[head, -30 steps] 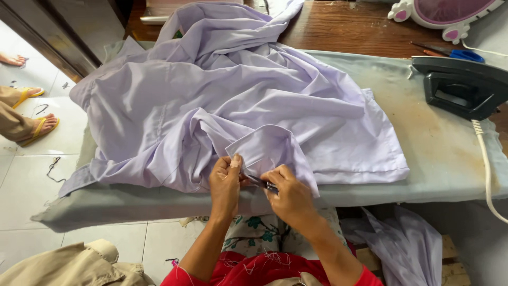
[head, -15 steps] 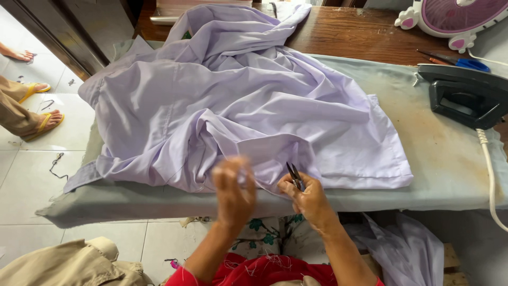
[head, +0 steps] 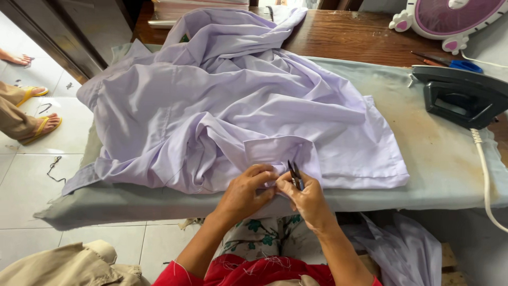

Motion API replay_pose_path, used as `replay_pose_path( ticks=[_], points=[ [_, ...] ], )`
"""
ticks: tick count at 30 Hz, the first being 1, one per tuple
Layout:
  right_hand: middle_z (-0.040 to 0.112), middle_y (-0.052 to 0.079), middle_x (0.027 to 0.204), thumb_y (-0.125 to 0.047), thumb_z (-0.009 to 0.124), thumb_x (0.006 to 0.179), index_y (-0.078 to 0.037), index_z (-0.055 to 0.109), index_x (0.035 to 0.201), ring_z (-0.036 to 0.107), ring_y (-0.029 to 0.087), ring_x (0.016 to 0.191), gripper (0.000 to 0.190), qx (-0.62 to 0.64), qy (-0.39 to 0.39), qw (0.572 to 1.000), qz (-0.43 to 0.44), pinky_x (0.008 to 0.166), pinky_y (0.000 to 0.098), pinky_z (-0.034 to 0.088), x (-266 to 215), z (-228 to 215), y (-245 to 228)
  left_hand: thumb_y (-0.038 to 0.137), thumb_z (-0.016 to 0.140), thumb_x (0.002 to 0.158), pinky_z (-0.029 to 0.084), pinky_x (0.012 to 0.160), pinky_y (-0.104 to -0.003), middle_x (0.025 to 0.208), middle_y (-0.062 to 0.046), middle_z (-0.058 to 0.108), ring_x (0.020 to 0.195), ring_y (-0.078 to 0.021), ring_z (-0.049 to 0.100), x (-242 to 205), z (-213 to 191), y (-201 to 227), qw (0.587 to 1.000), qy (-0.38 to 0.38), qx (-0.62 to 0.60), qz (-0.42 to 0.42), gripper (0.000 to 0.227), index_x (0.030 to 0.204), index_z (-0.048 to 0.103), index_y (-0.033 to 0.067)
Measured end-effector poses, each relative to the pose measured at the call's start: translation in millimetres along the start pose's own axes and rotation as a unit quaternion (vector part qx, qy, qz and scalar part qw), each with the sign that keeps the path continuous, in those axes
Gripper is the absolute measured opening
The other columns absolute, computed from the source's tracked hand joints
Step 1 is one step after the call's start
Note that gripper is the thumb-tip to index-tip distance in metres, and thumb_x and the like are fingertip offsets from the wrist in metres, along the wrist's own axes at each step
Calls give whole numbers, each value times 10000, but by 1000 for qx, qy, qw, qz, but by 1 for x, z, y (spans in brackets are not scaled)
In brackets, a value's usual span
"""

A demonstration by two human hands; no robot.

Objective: The person uses a pair of small scissors to cut loose threads from the hem of a light purple garment laid on a table. They repeatedly adjust the fabric to access different areas and trim the excess threads.

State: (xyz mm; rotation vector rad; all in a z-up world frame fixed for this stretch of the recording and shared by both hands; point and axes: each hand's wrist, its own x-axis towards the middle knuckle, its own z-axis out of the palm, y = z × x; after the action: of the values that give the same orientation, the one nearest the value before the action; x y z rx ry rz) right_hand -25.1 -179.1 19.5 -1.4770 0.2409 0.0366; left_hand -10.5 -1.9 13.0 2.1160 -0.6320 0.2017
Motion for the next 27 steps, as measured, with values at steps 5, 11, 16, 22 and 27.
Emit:
replay_pose_path(
  ticks=[5, 11, 16, 22, 27],
  points=[
    [649, 71, 593, -68, 839, 838, -20, 796, 874, 420, 41, 398, 73, -77, -51, 994, -62, 340, 210, 372, 12, -3, 14, 185, 782, 824, 623, 723, -410, 1006, 45, 727, 917, -275, 754, -8, 37, -33, 995, 95, 17, 4, 109, 909, 753, 245],
    [614, 101, 669, -346, 487, 1075, -12, 732, 1082, 465, 105, 407, 414, -91, -84, 990, -69, 404, 248, 439, 4, -23, 4, 156, 735, 887, 616, 803, -389, 865, -23, 770, 1023, -290, 758, -5, 34, -36, 994, 73, -46, -60, 27, 896, 727, 180],
    [669, 77, 699, -314, 625, 998, -90, 774, 1079, 590, 149, 591, 280, -255, -97, 961, -43, 545, 281, 488, -7, -37, -1, 159, 708, 901, 595, 763, -422, 830, -82, 778, 900, -335, 768, 1, 3, -9, 987, 47, -94, -121, 62, 956, 728, 180],
    [758, -40, 1252, -409, 712, 882, -171, 726, 1257, 702, 173, 1079, 444, -477, -43, 877, -34, 898, 343, 566, -18, -27, -9, 223, 673, 972, 500, 748, -243, 944, 59, 762, 786, -75, 634, 3, -5, -4, 965, -6, -168, -203, 115, 1021, 727, 134],
    [762, -113, 1016, -401, 694, 909, -223, 724, 1189, 670, 169, 658, 333, -554, -30, 824, -115, 696, 376, 547, -18, -23, -4, 198, 683, 958, 556, 810, -235, 1008, 31, 804, 906, -86, 741, 2, -5, -5, 965, -3, -183, -188, 98, 1000, 731, 123]
  ],
)
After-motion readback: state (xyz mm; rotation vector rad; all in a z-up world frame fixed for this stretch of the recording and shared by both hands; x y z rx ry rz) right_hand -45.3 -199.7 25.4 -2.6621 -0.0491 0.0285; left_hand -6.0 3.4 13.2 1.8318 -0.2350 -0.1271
